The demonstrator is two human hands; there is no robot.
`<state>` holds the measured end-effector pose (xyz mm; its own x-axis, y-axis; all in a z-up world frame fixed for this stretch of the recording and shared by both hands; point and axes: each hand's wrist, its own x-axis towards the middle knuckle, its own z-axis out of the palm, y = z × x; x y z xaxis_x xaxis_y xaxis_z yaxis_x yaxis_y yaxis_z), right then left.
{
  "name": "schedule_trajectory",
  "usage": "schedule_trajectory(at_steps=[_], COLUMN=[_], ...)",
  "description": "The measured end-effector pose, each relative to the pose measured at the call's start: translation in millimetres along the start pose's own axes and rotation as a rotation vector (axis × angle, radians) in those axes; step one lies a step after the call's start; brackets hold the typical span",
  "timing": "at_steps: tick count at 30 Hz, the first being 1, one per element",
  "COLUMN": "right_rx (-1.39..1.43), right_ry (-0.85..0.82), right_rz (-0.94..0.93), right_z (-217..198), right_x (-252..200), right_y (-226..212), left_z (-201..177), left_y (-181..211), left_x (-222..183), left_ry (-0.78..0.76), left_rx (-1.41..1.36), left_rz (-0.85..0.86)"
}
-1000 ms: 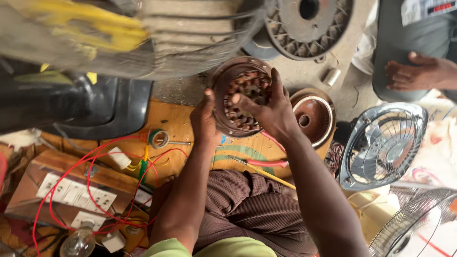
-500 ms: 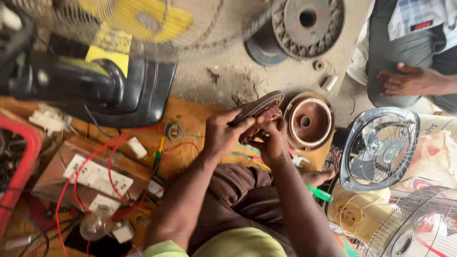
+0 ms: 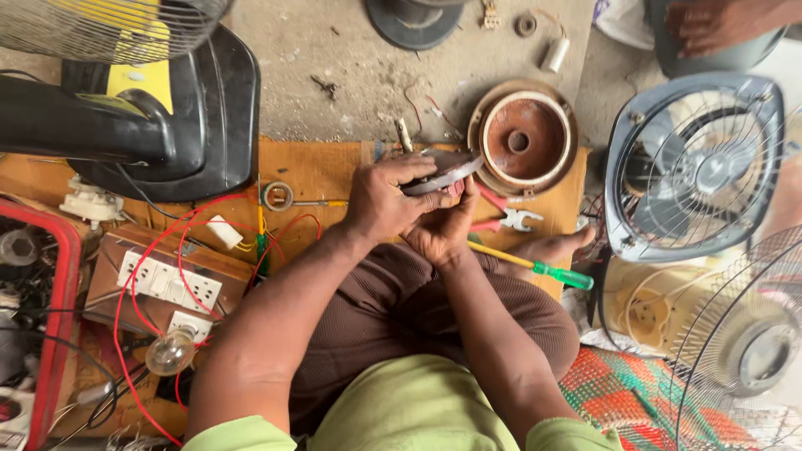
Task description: The person is repairing a fan motor. They hold the motor, rotate it to inspect the copper windings, and use pliers to adjust wires connected to the central shaft.
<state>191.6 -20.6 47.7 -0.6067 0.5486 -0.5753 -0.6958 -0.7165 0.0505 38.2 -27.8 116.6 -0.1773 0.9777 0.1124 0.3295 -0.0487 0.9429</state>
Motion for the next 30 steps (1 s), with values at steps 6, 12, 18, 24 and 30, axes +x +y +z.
schedule_trajectory(at_steps=[6, 12, 18, 24, 30], right_rx=[0.288, 0.211, 0.209, 0.485, 0.546], right_ry=[-0.143, -0.040, -0.056, 0.029, -0.037], right_rz=[0.178, 0.218, 0.232, 0.414, 0.476], right_z=[-25, -17, 0, 3, 10], right_x=[7, 2, -2, 2, 2], right_y=[5, 6, 9, 1, -4], left_z=[-2, -1, -6, -13, -11], left_y=[10, 15, 18, 4, 3], left_x=[6, 23, 28, 45, 51], left_ry=[0.022, 0.049, 0.077, 0.102, 0.133], left_rx=[0.078, 0.113, 0.163, 0.195, 0.158], left_rz=[-0.136, -0.240, -0.456, -0.539, -0.501])
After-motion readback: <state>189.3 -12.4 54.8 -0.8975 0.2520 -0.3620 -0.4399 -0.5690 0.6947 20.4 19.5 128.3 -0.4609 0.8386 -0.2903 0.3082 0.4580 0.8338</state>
